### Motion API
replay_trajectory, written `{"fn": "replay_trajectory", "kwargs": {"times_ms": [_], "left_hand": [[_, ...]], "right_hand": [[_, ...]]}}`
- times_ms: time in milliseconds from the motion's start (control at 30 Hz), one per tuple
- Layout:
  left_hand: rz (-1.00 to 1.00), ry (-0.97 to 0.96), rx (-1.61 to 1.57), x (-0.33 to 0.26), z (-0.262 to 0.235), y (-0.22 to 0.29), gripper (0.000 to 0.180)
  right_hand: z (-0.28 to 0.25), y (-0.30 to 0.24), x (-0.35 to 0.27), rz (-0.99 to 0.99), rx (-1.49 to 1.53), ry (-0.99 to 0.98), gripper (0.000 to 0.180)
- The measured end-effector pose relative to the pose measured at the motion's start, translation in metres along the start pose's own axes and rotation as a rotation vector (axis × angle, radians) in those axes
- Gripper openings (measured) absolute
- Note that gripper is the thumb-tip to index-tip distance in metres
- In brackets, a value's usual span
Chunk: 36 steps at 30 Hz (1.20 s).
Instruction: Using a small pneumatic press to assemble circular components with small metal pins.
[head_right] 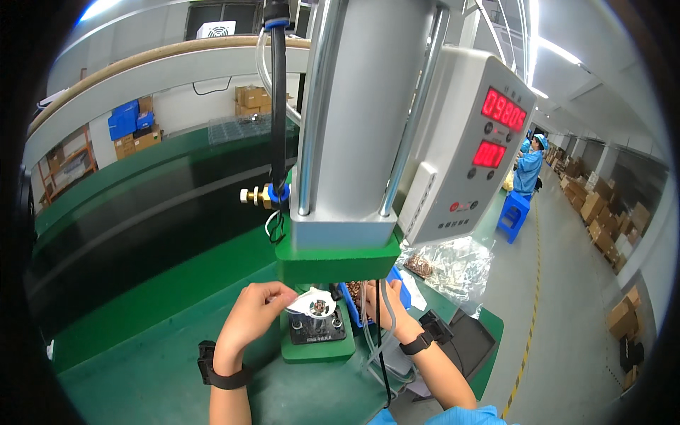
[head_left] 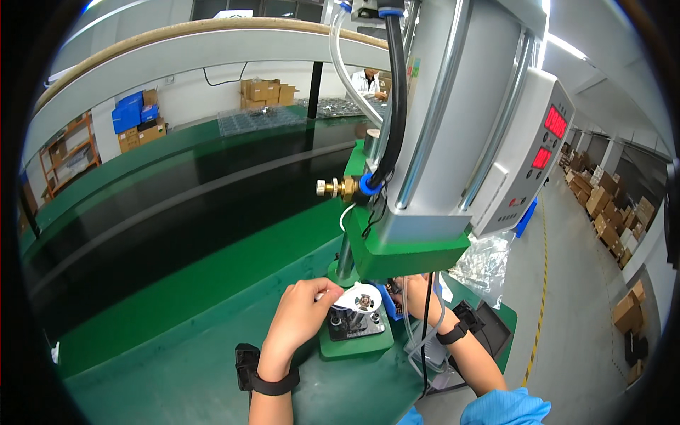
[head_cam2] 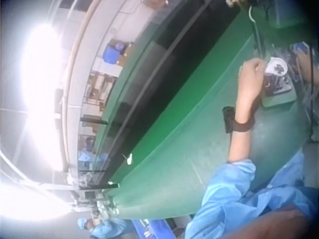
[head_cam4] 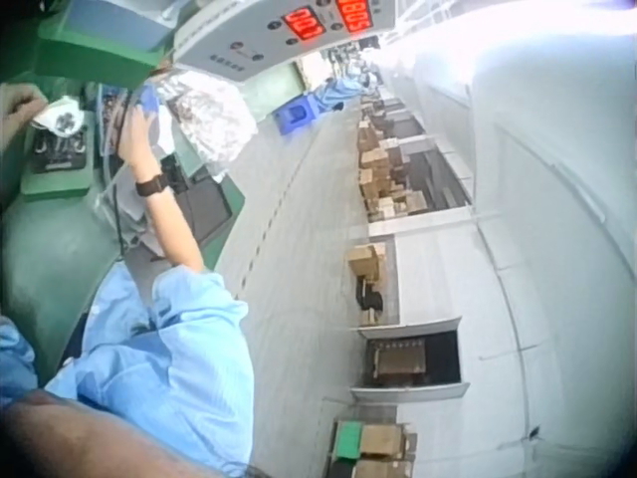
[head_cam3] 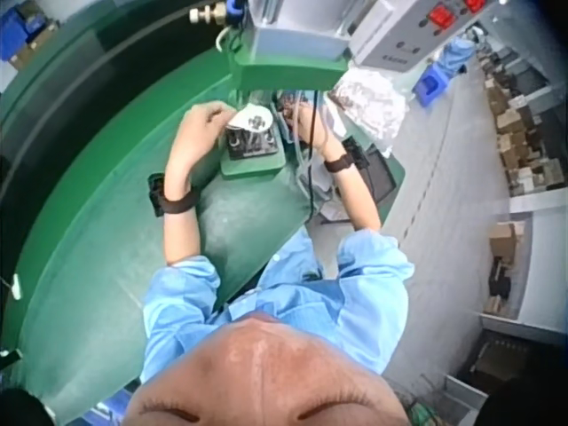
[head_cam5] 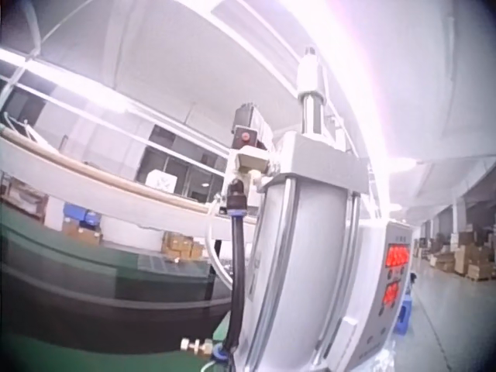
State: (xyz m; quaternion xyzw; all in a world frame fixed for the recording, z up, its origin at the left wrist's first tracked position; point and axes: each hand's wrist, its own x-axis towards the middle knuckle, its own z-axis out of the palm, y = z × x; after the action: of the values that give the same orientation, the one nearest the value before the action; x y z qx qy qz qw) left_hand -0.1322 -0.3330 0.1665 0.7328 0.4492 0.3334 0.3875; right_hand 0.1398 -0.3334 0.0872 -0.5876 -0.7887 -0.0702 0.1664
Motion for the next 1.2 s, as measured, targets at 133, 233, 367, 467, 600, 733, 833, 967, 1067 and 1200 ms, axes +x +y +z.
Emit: {"fn": "replay_trajectory", "kwargs": {"times_ms": [133, 233, 367, 467, 600, 733, 833, 967, 1067, 1200], "left_hand": [[0.001, 0.010, -0.188, 0.010, 0.003, -0.016, 0.018], [0.010, 0.129, -0.329, 0.011, -0.011, -0.021, 0.016], [-0.133, 0.565, -0.256, 0.013, -0.044, -0.062, 0.023], [-0.469, 0.649, 0.167, 0.009, -0.047, -0.092, 0.053], [-0.473, 0.618, 0.271, -0.002, -0.054, -0.071, 0.065], [-0.473, 0.545, 0.315, -0.009, -0.055, -0.056, 0.056], [-0.477, 0.473, 0.340, -0.010, -0.053, -0.056, 0.052], [-0.590, 0.265, 0.309, -0.010, -0.056, -0.051, 0.054], [-0.590, 0.239, 0.343, -0.012, -0.055, -0.047, 0.055], [-0.578, 0.213, 0.342, -0.014, -0.057, -0.046, 0.055]], "right_hand": [[0.005, 0.003, -0.002, -0.025, 0.196, 0.235, 0.011], [0.005, 0.007, -0.005, 0.043, 0.260, 0.228, 0.010], [-0.007, -0.004, -0.009, 0.071, 0.289, 0.216, 0.009], [-0.012, -0.004, -0.014, 0.092, 0.171, 0.202, 0.007], [-0.019, -0.001, -0.024, 0.134, 0.189, 0.176, 0.005], [-0.015, 0.002, -0.026, 0.175, 0.311, 0.187, 0.008], [-0.024, -0.005, -0.025, 0.177, 0.297, 0.139, 0.008], [-0.023, -0.003, -0.027, 0.164, 0.186, 0.118, 0.006], [-0.020, 0.000, -0.029, 0.175, 0.159, 0.125, 0.005], [-0.022, -0.002, -0.028, 0.139, 0.131, 0.143, 0.005]]}}
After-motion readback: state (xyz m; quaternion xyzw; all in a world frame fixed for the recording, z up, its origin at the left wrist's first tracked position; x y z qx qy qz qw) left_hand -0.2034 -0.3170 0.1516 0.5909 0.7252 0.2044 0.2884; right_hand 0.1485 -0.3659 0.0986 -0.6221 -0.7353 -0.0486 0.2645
